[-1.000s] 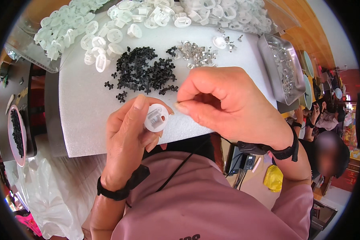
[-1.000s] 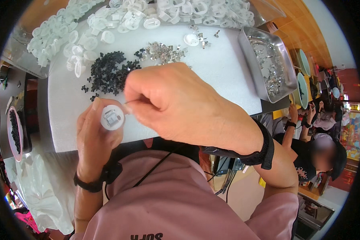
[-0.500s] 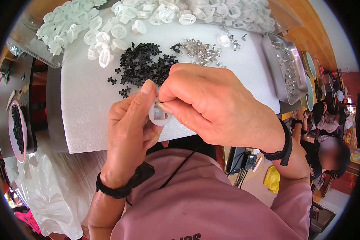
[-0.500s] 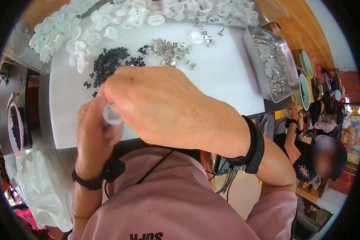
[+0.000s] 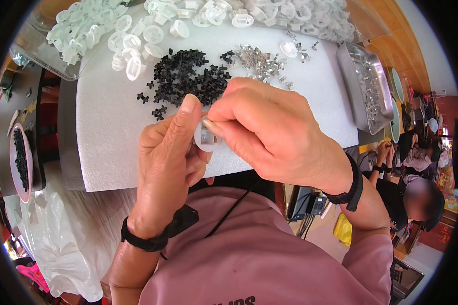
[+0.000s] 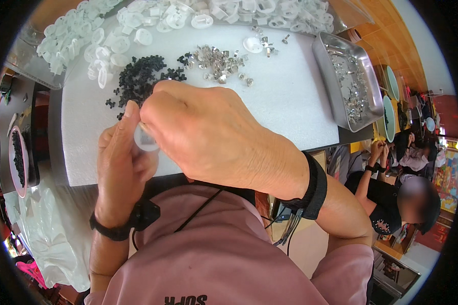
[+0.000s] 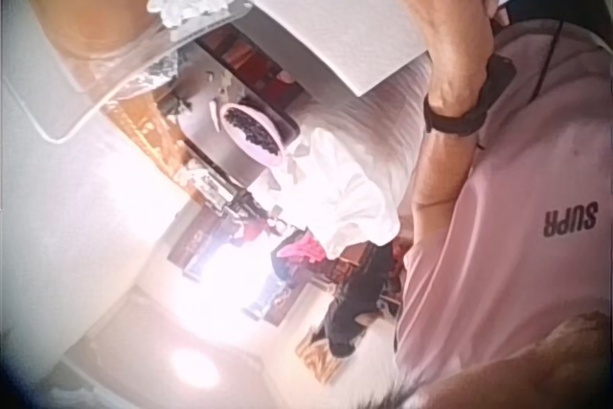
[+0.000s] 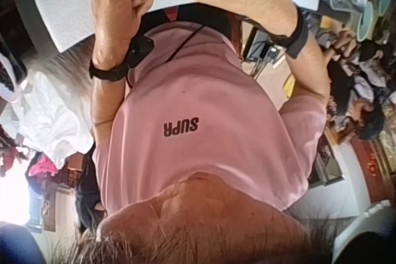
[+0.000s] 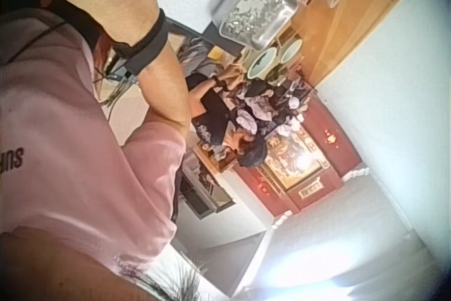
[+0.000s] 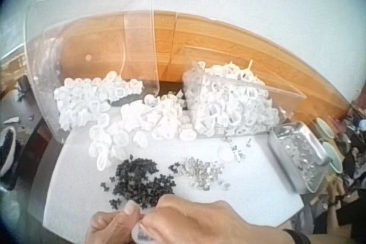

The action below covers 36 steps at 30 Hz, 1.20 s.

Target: Assembling small plastic and metal components at a workbench.

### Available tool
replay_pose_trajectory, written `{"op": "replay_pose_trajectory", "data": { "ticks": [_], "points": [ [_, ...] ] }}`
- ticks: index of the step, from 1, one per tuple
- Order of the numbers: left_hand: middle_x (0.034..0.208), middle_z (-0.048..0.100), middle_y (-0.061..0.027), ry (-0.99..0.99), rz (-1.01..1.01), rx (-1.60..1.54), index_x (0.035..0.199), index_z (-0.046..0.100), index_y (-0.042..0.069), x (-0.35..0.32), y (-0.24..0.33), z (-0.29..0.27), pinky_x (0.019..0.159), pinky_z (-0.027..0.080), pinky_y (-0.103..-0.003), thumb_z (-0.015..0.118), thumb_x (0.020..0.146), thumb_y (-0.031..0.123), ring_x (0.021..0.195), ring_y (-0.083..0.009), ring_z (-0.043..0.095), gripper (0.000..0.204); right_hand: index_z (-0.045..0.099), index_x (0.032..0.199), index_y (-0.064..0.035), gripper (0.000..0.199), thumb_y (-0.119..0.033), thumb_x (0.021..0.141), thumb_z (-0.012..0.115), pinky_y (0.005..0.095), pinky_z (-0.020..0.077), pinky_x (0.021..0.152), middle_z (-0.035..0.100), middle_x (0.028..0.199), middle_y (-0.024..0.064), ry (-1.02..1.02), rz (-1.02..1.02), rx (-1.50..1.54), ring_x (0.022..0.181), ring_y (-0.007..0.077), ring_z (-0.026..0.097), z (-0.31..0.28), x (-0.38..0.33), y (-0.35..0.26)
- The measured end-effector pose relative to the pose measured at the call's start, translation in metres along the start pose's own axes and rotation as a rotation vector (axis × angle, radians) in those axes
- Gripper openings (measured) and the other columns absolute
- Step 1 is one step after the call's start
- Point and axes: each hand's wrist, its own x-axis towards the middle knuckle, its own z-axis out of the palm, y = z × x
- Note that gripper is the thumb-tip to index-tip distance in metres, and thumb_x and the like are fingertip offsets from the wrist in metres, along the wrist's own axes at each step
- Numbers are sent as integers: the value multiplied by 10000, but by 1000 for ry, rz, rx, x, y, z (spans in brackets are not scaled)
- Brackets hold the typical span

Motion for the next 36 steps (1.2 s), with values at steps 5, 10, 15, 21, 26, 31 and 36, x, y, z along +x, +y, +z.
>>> {"op": "replay_pose_trajectory", "data": {
  "ticks": [5, 10, 15, 21, 26, 31, 36],
  "points": [
    [535, 481, 1, -41, -13, -57, 682, 570, 60, 1, -1, -4, 338, 196, -202, 531, 975, 376, 380, -18, 279, 433, 572, 843, -4, 115, 75, 800, 644, 286, 372, 480, 508, 676, 71, 20, 54, 84, 548, 189, 478, 2, 2, 2],
    [547, 497, -8, -38, -45, -42, 686, 562, 64, 1, 2, -1, 340, 196, -199, 531, 977, 358, 385, -18, 285, 414, 571, 838, -12, 111, 72, 804, 635, 288, 367, 489, 492, 673, 62, 8, 89, 111, 550, 184, 471, 0, 1, 5],
    [537, 460, 8, -68, -52, -26, 694, 564, 51, 4, 1, -5, 345, 178, -205, 534, 975, 356, 388, -19, 275, 416, 558, 824, -15, 136, 84, 770, 632, 300, 368, 500, 474, 680, 67, -9, 35, 36, 557, 206, 469, -1, 3, 6],
    [533, 439, 17, -31, -64, -12, 704, 569, 37, 4, 3, 0, 346, 165, -208, 543, 973, 343, 390, -19, 262, 408, 547, 820, -17, 169, 97, 726, 628, 324, 387, 504, 458, 681, 71, -24, -13, -62, 562, 223, 479, 0, 3, 5],
    [536, 447, 17, -45, -53, -19, 714, 580, 36, 3, 2, -2, 346, 166, -203, 554, 968, 327, 389, -17, 267, 387, 542, 837, -23, 176, 88, 734, 630, 327, 398, 511, 464, 696, 75, -104, -8, -187, 575, 233, 483, -2, -1, -4],
    [546, 455, 23, -46, -56, -11, 728, 594, 35, 4, 1, -2, 348, 170, -200, 559, 964, 316, 395, -11, 269, 369, 541, 839, -29, 151, 66, 767, 633, 317, 397, 516, 474, 708, 75, -32, 24, -8, 592, 234, 490, -1, -1, 9],
    [567, 468, 23, -62, -33, 10, 754, 613, 29, 3, -1, -4, 350, 173, -198, 557, 966, 312, 405, -8, 278, 357, 549, 855, -19, 158, 83, 766, 630, 308, 383, 510, 479, 708, 79, -68, -22, 70, 590, 238, 484, -3, 0, 12]
  ]
}}
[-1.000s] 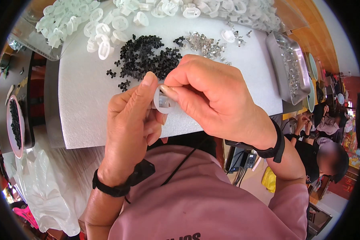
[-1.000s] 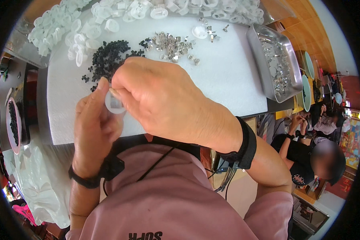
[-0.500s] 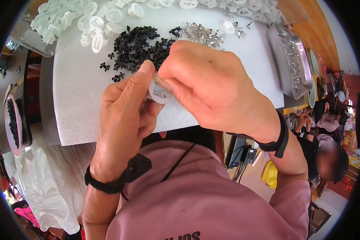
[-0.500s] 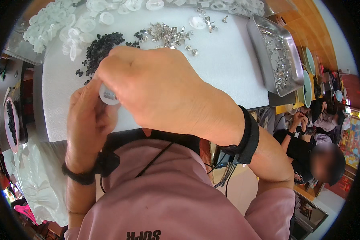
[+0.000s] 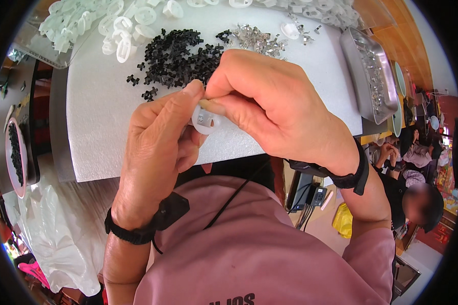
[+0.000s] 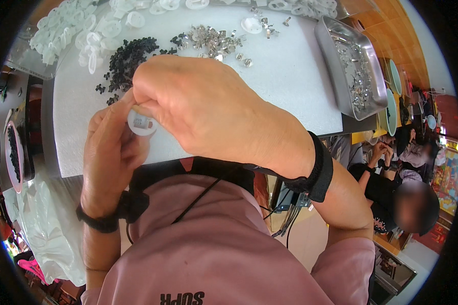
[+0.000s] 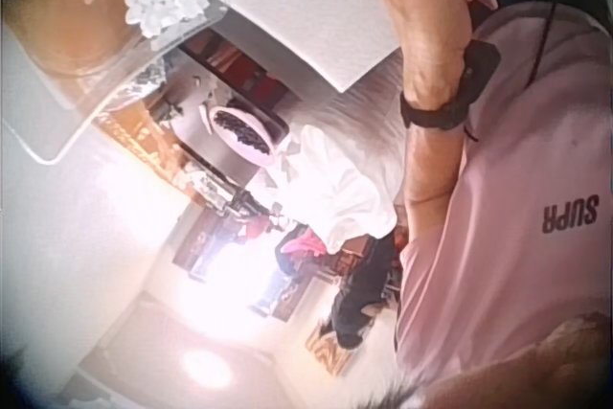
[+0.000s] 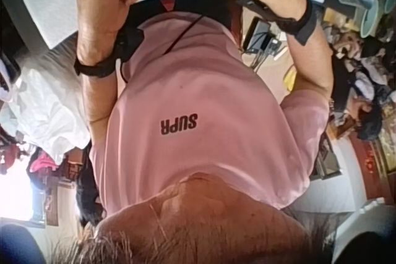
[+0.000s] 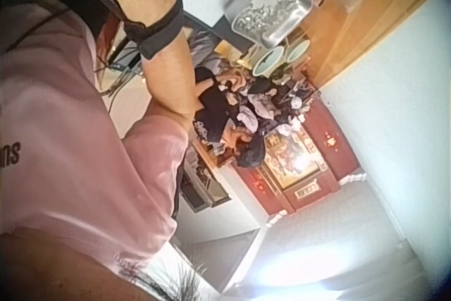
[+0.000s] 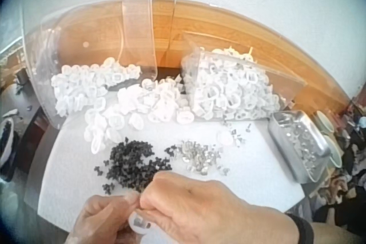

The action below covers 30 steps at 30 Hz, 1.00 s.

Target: Assembling small plastic and metal components at a workbench.

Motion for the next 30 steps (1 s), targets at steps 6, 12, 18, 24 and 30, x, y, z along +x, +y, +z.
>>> {"op": "replay_pose_trajectory", "data": {
  "ticks": [6, 12, 18, 24, 30],
  "points": [
    [579, 476, 15, -16, -31, 14, 788, 635, 33, -1, 4, 4, 362, 197, -195, 557, 965, 327, 410, -7, 284, 352, 559, 868, 5, 202, 121, 722, 637, 311, 390, 476, 484, 681, 95, 35, -28, -159, 553, 244, 496, -2, -9, -8],
    [579, 475, 13, -46, -25, 66, 754, 618, 43, 0, 3, -1, 361, 231, -199, 549, 968, 338, 411, -9, 305, 371, 549, 858, 2, 254, 134, 671, 659, 310, 381, 424, 488, 680, 103, 56, -33, -238, 508, 237, 497, 4, -13, -9],
    [570, 466, 18, -16, -74, 74, 764, 621, 46, -1, 7, 3, 370, 302, -209, 536, 967, 367, 406, -16, 321, 390, 487, 769, -52, 127, -28, 743, 609, 310, 374, 391, 438, 686, 53, 45, -110, -367, 486, 194, 491, 6, -14, -6],
    [583, 457, 34, -94, -57, 86, 882, 667, 25, -4, 6, -2, 407, 316, -197, 516, 977, 382, 449, -9, 351, 399, 473, 724, -61, 155, -77, 693, 624, 290, 377, 391, 423, 678, 44, 5, -181, -430, 490, 168, 478, 4, -12, -14],
    [606, 471, 40, -151, -45, 170, 976, 679, 23, -6, 7, -4, 432, 310, -184, 504, 987, 380, 505, -7, 383, 398, 490, 786, -46, 183, -39, 749, 669, 310, 397, 405, 442, 705, 57, 1, -31, -247, 513, 194, 496, 4, -18, -11]
  ]
}}
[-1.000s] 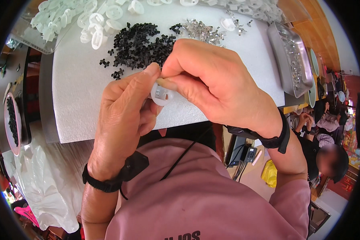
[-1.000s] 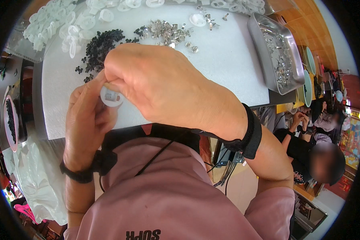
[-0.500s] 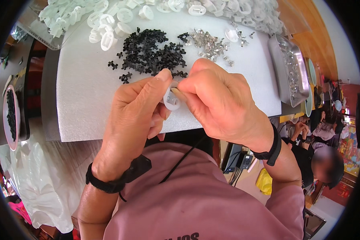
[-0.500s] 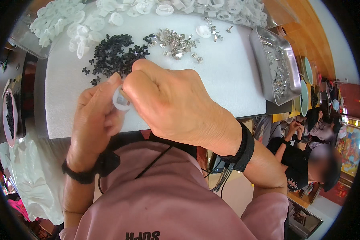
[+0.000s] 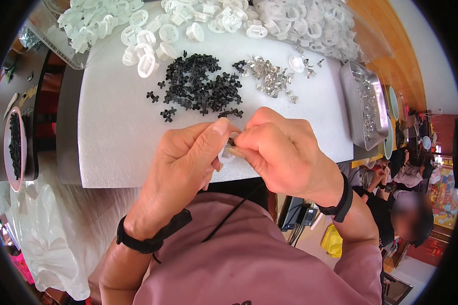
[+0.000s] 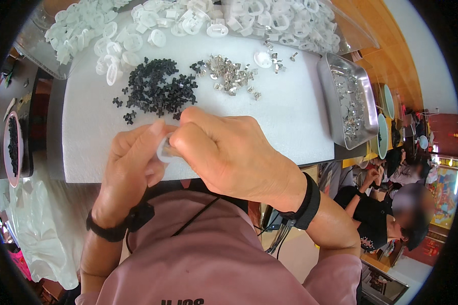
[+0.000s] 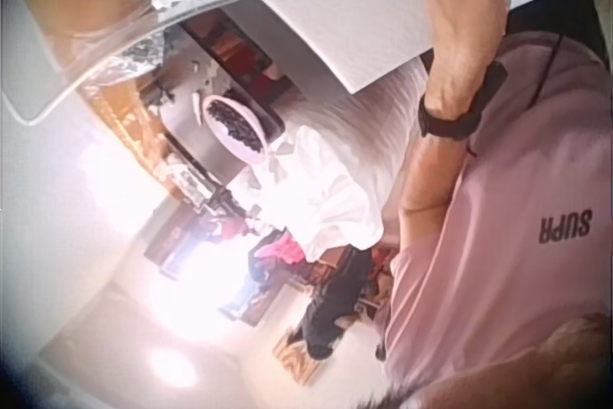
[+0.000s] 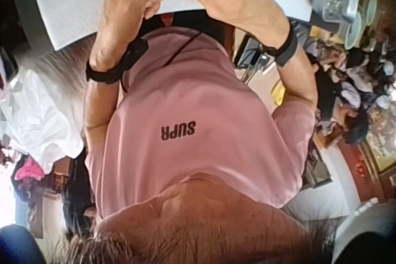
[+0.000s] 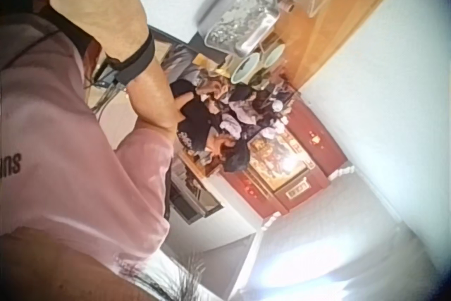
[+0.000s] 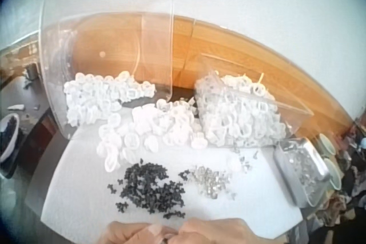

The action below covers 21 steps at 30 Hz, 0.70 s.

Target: Assembling small plastic and metal components at a workbench.

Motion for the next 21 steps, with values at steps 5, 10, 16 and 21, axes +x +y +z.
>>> {"op": "replay_pose_trajectory", "data": {
  "ticks": [5, 10, 16, 21],
  "points": [
    [618, 492, 33, -7, -2, 58, 970, 677, 19, 0, -2, -4, 448, 324, -184, 509, 985, 389, 525, -8, 407, 406, 516, 884, -27, 213, -5, 783, 701, 299, 417, 460, 509, 735, 85, -75, 103, 121, 554, 201, 533, -7, 5, -4],
    [606, 482, 34, -4, 21, 54, 958, 670, 10, -1, -2, -3, 456, 329, -184, 505, 987, 385, 535, -10, 409, 411, 516, 976, -11, 256, -9, 812, 714, 250, 449, 541, 557, 771, 85, -132, 268, 309, 612, 143, 559, -12, 11, -7],
    [589, 423, 52, 30, 57, 56, 944, 656, -11, -3, -4, 2, 445, 273, -193, 492, 990, 320, 506, -18, 339, 372, 493, 919, -18, 192, -70, 864, 670, 292, 481, 610, 633, 770, 97, -273, 543, 637, 705, 179, 619, -15, 19, 1],
    [584, 378, 67, 55, 26, -50, 866, 620, 10, -3, -4, 2, 422, 208, -201, 486, 985, 274, 479, -15, 271, 318, 495, 951, -18, 180, -68, 887, 655, 233, 433, 578, 594, 791, 38, -353, 596, 703, 681, 89, 540, -14, 25, 4]
  ]
}}
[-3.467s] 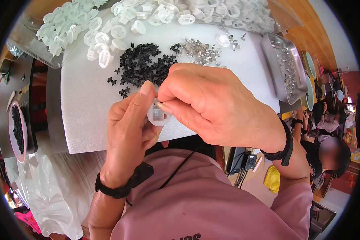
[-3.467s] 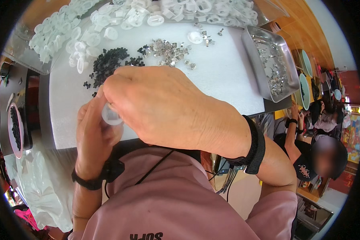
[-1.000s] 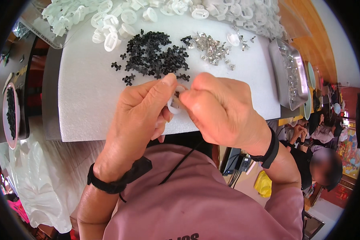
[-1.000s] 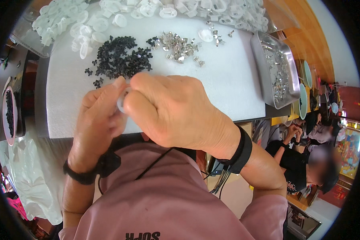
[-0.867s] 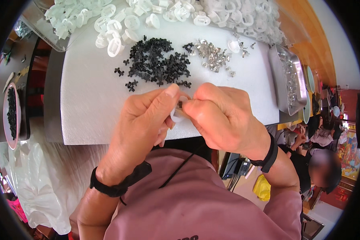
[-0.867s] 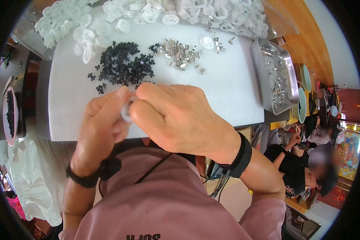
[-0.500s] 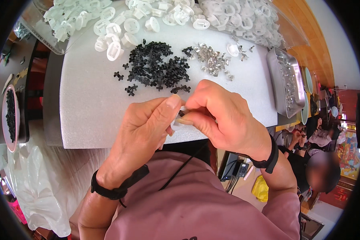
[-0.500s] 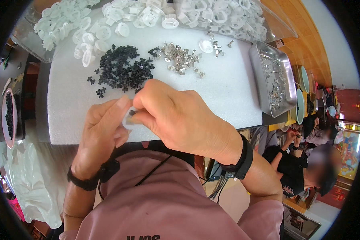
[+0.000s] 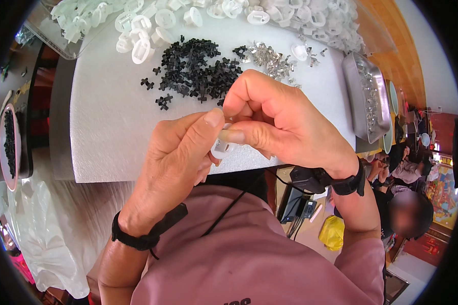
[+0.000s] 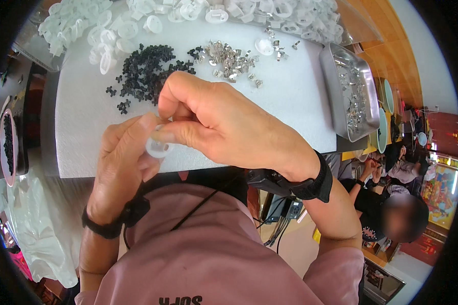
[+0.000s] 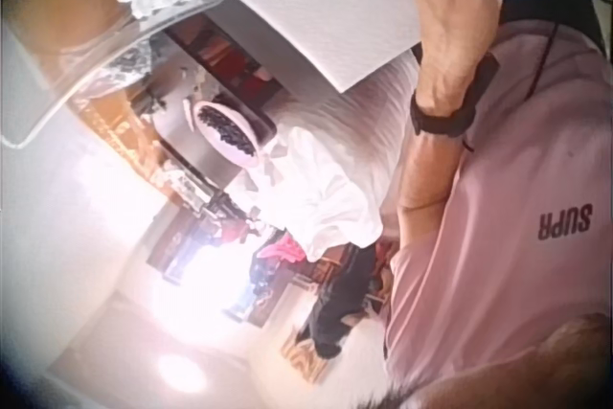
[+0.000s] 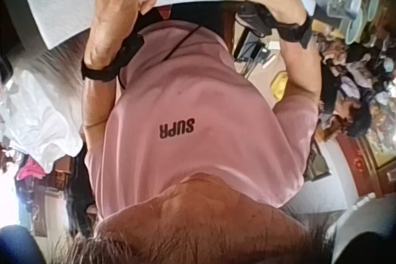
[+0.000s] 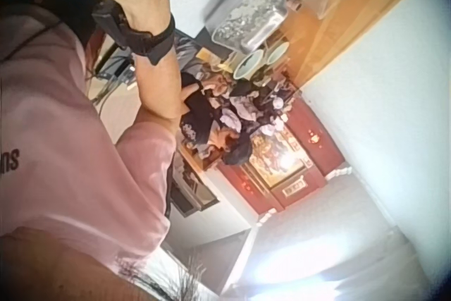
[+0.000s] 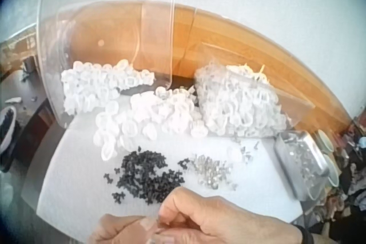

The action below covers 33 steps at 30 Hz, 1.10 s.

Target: Assembling small plastic and metal components at a workbench.

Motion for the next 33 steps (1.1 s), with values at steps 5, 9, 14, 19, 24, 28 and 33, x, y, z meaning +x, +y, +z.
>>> {"op": "replay_pose_trajectory", "data": {
  "ticks": [5, 9, 14, 19, 24, 28, 33],
  "points": [
    [577, 417, 52, -38, -32, 69, 919, 646, -32, 2, 1, -3, 453, 289, -200, 489, 992, 340, 514, -14, 342, 410, 504, 929, -7, 187, -83, 875, 666, 284, 452, 609, 606, 776, 81, -33, -53, 20, 692, 142, 565, -3, 4, 5],
    [583, 422, 48, 25, -66, 24, 890, 636, -26, 1, 4, 1, 452, 297, -205, 484, 993, 332, 506, -24, 343, 403, 501, 925, -9, 183, -85, 874, 659, 290, 444, 598, 599, 775, 79, -11, 17, 3, 684, 145, 554, 3, 3, 5],
    [587, 425, 38, -47, 50, -3, 945, 642, -32, 2, -3, -3, 452, 338, -215, 474, 998, 324, 499, -39, 371, 398, 504, 931, -10, 185, -97, 878, 658, 285, 438, 593, 592, 740, 66, 40, 68, -16, 675, 138, 552, 2, -1, -7],
    [608, 445, 19, -55, 62, -24, 955, 633, -31, 2, -6, -2, 449, 326, -211, 444, 997, 286, 492, -48, 375, 371, 544, 980, 1, 186, -136, 905, 645, 236, 396, 499, 588, 716, 30, 37, 115, 142, 579, 72, 508, -4, -11, -12],
    [656, 496, -8, -89, 112, -8, 954, 627, -29, 0, -7, -3, 447, 311, -209, 410, 993, 247, 502, -57, 387, 353, 578, 992, 11, 191, -153, 909, 630, 212, 391, 472, 584, 703, 13, 37, 166, 133, 548, 53, 504, -1, -19, -8],
    [707, 531, -19, -115, 226, 54, 1012, 624, -40, 3, -13, -6, 474, 355, -211, 406, 1010, 263, 538, -54, 413, 373, 580, 966, 35, 211, -162, 901, 622, 214, 407, 477, 575, 677, 12, 56, 222, 210, 563, 55, 544, 10, -19, -15],
    [772, 561, -20, -60, 262, 42, 1055, 617, -45, 1, -19, -2, 495, 391, -208, 422, 1024, 266, 567, -48, 436, 368, 566, 1030, 39, 180, -86, 902, 582, 205, 428, 567, 588, 767, 5, 119, 187, 208, 664, 43, 539, 20, -18, -9]
  ]
}}
